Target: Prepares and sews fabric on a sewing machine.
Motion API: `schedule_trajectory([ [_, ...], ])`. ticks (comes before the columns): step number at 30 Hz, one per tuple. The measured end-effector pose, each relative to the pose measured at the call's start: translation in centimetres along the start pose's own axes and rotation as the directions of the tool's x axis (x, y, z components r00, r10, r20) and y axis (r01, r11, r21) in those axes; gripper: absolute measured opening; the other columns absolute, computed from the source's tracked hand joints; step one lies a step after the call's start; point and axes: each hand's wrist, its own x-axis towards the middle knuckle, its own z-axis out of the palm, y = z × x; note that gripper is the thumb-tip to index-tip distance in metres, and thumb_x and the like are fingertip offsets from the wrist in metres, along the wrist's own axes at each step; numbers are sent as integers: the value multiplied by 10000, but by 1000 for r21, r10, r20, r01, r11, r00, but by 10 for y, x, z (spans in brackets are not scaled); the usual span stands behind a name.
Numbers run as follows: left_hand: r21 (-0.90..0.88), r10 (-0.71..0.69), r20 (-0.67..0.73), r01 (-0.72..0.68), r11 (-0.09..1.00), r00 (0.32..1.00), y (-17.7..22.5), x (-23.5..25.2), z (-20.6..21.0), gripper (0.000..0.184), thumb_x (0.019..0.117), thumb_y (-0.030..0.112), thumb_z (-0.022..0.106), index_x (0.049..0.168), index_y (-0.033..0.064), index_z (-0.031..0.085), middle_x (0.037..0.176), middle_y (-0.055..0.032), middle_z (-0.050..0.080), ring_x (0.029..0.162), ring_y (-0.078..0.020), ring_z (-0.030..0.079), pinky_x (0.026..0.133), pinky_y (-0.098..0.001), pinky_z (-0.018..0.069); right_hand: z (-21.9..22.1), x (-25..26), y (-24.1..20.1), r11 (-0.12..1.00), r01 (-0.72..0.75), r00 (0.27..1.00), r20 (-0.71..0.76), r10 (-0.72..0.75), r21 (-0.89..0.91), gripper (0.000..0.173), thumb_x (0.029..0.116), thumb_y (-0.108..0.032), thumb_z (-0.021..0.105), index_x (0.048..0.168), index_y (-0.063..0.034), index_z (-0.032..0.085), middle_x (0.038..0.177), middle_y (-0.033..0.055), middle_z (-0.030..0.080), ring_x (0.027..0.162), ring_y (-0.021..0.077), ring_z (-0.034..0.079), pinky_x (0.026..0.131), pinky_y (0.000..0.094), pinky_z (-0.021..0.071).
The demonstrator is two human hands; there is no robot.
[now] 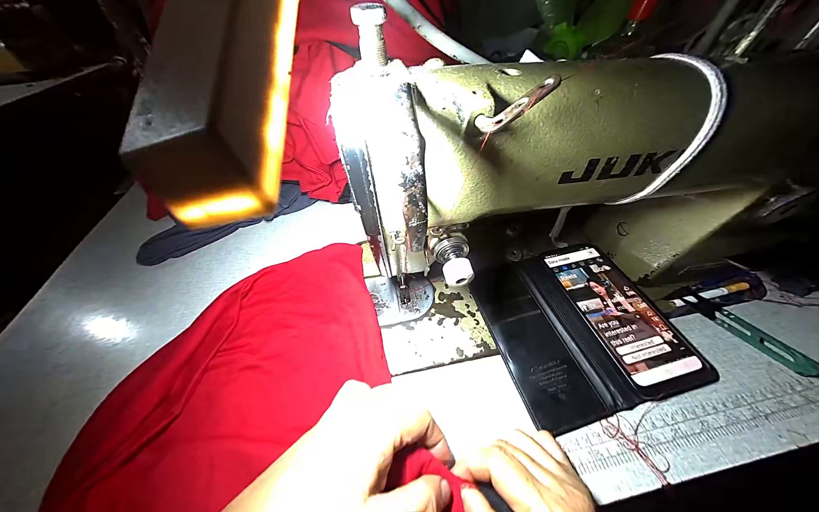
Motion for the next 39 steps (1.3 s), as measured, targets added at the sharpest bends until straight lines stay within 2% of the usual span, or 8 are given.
schedule_trajectory([
  [4, 64, -15, -36, 17, 998, 999, 3, -1, 4, 221, 993, 275, 599, 884, 110, 699, 790, -7, 620, 823, -125, 578, 848, -414, 354, -1, 0, -1, 1000, -12, 1000, 7, 12, 1, 176, 961, -161, 647, 869, -68, 766, 777, 74, 724, 805, 213, 659, 808, 373, 458],
  [11, 403, -55, -174, 122, 907, 983, 9, 10, 23, 253, 951, 286, 612, 821, 84, 691, 741, -69, 649, 808, -278, 628, 795, -492, 391, 1, -3, 3, 995, 71, 997, -9, -72, -75, 127, 951, -111, 656, 959, -87, 779, 843, 100, 716, 840, 239, 671, 807, 370, 502],
  [18, 460, -242, -186, 302, 835, 952, 20, 10, 22, 381, 959, 421, 605, 851, 69, 702, 859, -123, 666, 941, -349, 631, 833, -558, 383, -16, 2, 9, 980, 184, 967, 194, -167, -72, 177, 967, -76, 632, 1009, -87, 804, 847, 147, 700, 803, 290, 673, 775, 393, 534],
  [24, 406, -223, -478, 439, 802, 849, 22, -2, 52, 278, 970, 309, 617, 918, 52, 709, 1020, -174, 690, 1081, -402, 629, 964, -624, 386, -31, 21, 17, 832, 525, 824, 351, -444, -179, 241, 1017, -106, 567, 1143, -75, 770, 1058, 105, 760, 818, 250, 645, 753, 345, 475],
  [28, 414, -155, -498, 390, 822, 853, -3, 4, 39, 310, 1014, 335, 543, 943, 77, 699, 1042, -157, 687, 1102, -390, 615, 975, -613, 379, -32, 51, 25, 717, 679, 680, 503, -534, -156, 259, 1029, -73, 489, 1015, -79, 748, 1166, 90, 754, 809, 223, 654, 701, 355, 462],
  [31, 534, 16, -562, 348, 771, 827, -44, 27, 18, 418, 1023, 426, 403, 893, 135, 673, 929, -74, 650, 989, -311, 632, 876, -553, 424, -16, 76, 25, 720, 658, 727, 432, -533, -221, 253, 1026, -76, 489, 955, -92, 731, 1133, 83, 757, 890, 217, 705, 760, 362, 516],
  [34, 575, 97, -526, 269, 773, 845, -64, 54, -13, 383, 1000, 365, 457, 874, 87, 688, 900, -84, 641, 970, -310, 625, 848, -528, 434, 10, 96, 31, 672, 627, 778, 283, -560, -394, 237, 958, -94, 508, 903, -108, 739, 1023, 78, 766, 883, 211, 712, 730, 345, 528],
  [39, 448, -71, -462, 302, 841, 884, -57, 73, -46, 258, 996, 254, 565, 945, 60, 726, 980, -81, 664, 995, -202, 645, 883, -412, 506, 28, 107, 25, 653, 517, 846, 212, -490, -553, 230, 901, -99, 535, 902, -90, 765, 1000, 66, 771, 834, 201, 704, 669, 344, 506],
])
